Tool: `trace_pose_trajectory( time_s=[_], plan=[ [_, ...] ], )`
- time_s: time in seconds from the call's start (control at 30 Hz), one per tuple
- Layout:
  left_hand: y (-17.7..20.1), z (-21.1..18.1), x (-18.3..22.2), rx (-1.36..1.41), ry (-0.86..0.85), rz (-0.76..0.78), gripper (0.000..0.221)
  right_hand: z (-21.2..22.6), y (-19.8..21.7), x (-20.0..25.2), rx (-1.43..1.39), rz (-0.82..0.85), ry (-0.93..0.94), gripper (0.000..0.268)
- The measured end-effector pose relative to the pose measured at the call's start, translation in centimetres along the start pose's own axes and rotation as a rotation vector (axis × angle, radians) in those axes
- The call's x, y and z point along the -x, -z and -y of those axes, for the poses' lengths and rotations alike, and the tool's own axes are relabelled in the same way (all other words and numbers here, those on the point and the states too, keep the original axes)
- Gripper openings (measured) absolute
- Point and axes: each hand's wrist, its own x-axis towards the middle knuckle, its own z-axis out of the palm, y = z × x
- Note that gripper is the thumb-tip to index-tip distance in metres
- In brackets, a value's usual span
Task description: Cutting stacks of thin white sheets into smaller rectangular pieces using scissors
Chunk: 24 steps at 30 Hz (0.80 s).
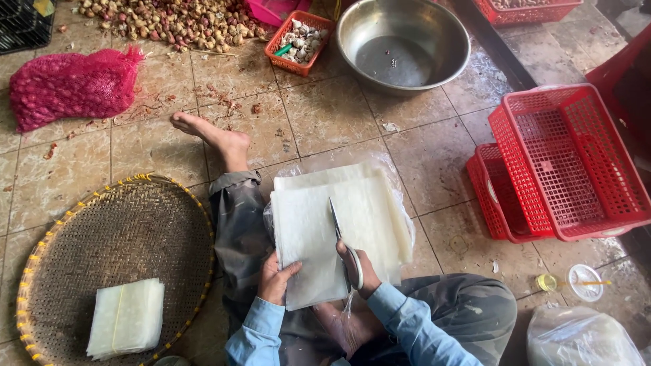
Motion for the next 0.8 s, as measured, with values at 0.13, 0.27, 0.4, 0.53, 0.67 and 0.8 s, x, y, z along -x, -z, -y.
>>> trace_pose_trajectory(
  time_s=[0.13, 0.27, 0.4, 0.53, 0.67, 0.8],
  plan=[
    [-0.2, -0.3, -0.1, 0.003, -0.002, -0.011, 0.053, -0.6, -0.5, -1.1, 0.024, -0.048, 0.027, 0.08],
    [-0.3, -1.0, 0.4, 0.051, 0.015, 0.02, 0.05, -0.6, -0.6, -3.1, -0.016, 0.003, -0.053, 0.087],
    [-1.3, -1.6, 1.3, 0.138, 0.083, 0.034, 0.051, 1.5, -0.2, -4.2, -0.05, 0.045, -0.09, 0.089],
    [-1.4, -2.5, 0.8, 0.087, 0.106, -0.016, 0.055, -0.7, -0.3, -5.8, 0.062, -0.019, 0.035, 0.073],
    [-0.8, -1.6, 0.2, 0.089, 0.102, -0.014, 0.056, -2.4, -0.8, -6.8, -0.069, -0.075, 0.071, 0.064],
    [-0.5, -1.4, -0.2, 0.123, 0.084, -0.004, 0.051, -0.3, -1.1, -6.4, -0.051, -0.086, 0.061, 0.069]
  ],
)
